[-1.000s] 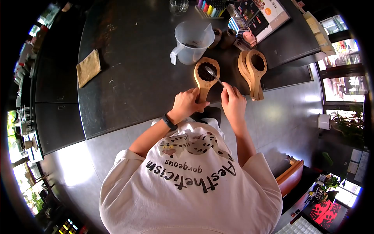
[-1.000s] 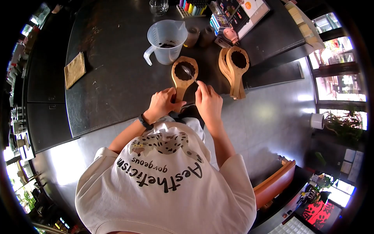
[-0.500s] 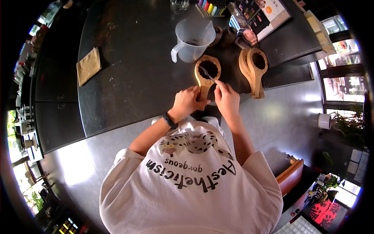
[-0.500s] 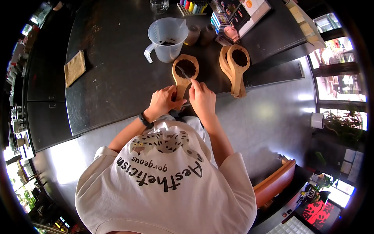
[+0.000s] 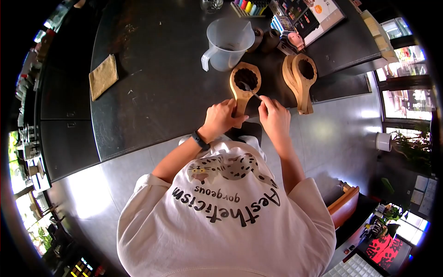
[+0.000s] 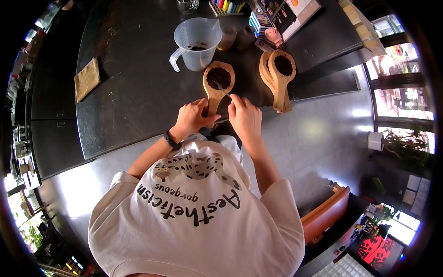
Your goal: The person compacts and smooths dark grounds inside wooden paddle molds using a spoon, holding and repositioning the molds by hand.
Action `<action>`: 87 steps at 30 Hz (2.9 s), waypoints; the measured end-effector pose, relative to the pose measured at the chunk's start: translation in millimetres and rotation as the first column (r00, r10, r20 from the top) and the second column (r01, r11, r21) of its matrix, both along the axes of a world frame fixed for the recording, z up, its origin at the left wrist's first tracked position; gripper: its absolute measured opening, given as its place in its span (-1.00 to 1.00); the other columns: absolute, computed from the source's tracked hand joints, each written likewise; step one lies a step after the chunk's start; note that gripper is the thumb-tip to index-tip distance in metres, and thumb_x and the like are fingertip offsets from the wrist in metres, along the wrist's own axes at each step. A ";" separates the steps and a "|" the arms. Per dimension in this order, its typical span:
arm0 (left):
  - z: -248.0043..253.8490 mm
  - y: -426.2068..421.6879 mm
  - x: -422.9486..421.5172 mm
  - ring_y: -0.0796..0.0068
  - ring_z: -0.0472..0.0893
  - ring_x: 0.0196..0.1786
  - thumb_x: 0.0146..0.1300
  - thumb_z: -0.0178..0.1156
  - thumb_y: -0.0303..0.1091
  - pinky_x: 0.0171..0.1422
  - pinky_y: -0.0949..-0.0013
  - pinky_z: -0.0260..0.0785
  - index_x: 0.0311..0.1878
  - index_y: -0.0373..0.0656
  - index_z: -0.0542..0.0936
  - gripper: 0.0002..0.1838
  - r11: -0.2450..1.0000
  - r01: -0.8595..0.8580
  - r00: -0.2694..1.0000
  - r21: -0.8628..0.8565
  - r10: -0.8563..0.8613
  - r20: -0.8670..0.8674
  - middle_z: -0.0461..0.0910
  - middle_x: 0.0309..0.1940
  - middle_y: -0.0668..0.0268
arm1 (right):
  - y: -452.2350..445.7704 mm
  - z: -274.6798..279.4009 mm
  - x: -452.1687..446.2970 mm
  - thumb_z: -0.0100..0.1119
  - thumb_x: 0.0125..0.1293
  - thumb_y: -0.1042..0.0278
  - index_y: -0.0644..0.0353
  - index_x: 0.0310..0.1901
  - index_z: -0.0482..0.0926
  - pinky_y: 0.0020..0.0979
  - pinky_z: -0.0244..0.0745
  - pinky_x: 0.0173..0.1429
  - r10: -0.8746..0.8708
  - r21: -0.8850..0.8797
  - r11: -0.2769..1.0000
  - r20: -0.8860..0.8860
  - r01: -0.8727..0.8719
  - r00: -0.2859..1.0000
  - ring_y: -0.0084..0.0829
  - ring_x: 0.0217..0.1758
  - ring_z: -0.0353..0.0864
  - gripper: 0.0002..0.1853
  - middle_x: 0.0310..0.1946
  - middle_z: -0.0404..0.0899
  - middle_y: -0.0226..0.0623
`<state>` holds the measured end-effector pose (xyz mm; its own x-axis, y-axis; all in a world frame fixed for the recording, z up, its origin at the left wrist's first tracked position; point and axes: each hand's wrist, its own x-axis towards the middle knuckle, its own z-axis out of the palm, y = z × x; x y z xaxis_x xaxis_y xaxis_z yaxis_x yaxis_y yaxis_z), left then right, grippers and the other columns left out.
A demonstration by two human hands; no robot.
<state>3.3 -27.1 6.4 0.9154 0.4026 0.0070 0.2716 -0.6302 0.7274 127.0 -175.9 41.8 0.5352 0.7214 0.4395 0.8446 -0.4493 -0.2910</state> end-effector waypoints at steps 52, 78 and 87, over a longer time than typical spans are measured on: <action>-3.4 -4.5 -2.1 0.31 0.59 -0.55 0.04 0.44 0.10 -0.42 0.29 0.41 -0.40 -0.14 0.48 -0.51 0.999 -0.045 0.995 0.000 0.044 0.093 0.57 -0.52 0.32 | 0.1 8.4 8.3 0.25 0.21 0.46 0.07 -0.11 0.64 -0.23 0.51 -0.47 -0.047 0.129 0.990 -0.043 0.053 0.998 -0.15 -0.53 0.61 -0.80 -0.47 0.60 -0.27; 0.4 -2.8 -1.8 0.23 0.63 -0.45 0.06 0.43 0.12 -0.34 0.24 0.45 -0.37 -0.15 0.49 -0.49 0.999 -0.022 1.000 -0.036 0.022 0.008 0.60 -0.44 0.28 | -0.5 4.0 13.2 0.24 0.23 0.43 0.07 -0.13 0.65 -0.20 0.53 -0.44 -0.059 0.100 0.993 -0.006 0.060 0.998 -0.12 -0.49 0.63 -0.83 -0.44 0.63 -0.25; -1.3 -3.1 -1.3 0.21 0.63 -0.43 0.04 0.44 0.10 -0.34 0.24 0.45 -0.37 -0.16 0.50 -0.50 0.999 -0.026 0.999 -0.030 0.027 0.030 0.61 -0.43 0.27 | 1.2 -2.4 19.9 0.23 0.24 0.42 0.07 -0.12 0.64 -0.17 0.54 -0.43 -0.060 0.070 0.996 0.013 0.059 0.998 -0.10 -0.49 0.62 -0.82 -0.45 0.62 -0.24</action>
<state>2.0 -30.2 5.1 0.9039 0.4272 0.0229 0.2652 -0.6015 0.7536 146.8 -174.7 39.3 0.5691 0.6561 0.4957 0.8216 -0.4783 -0.3102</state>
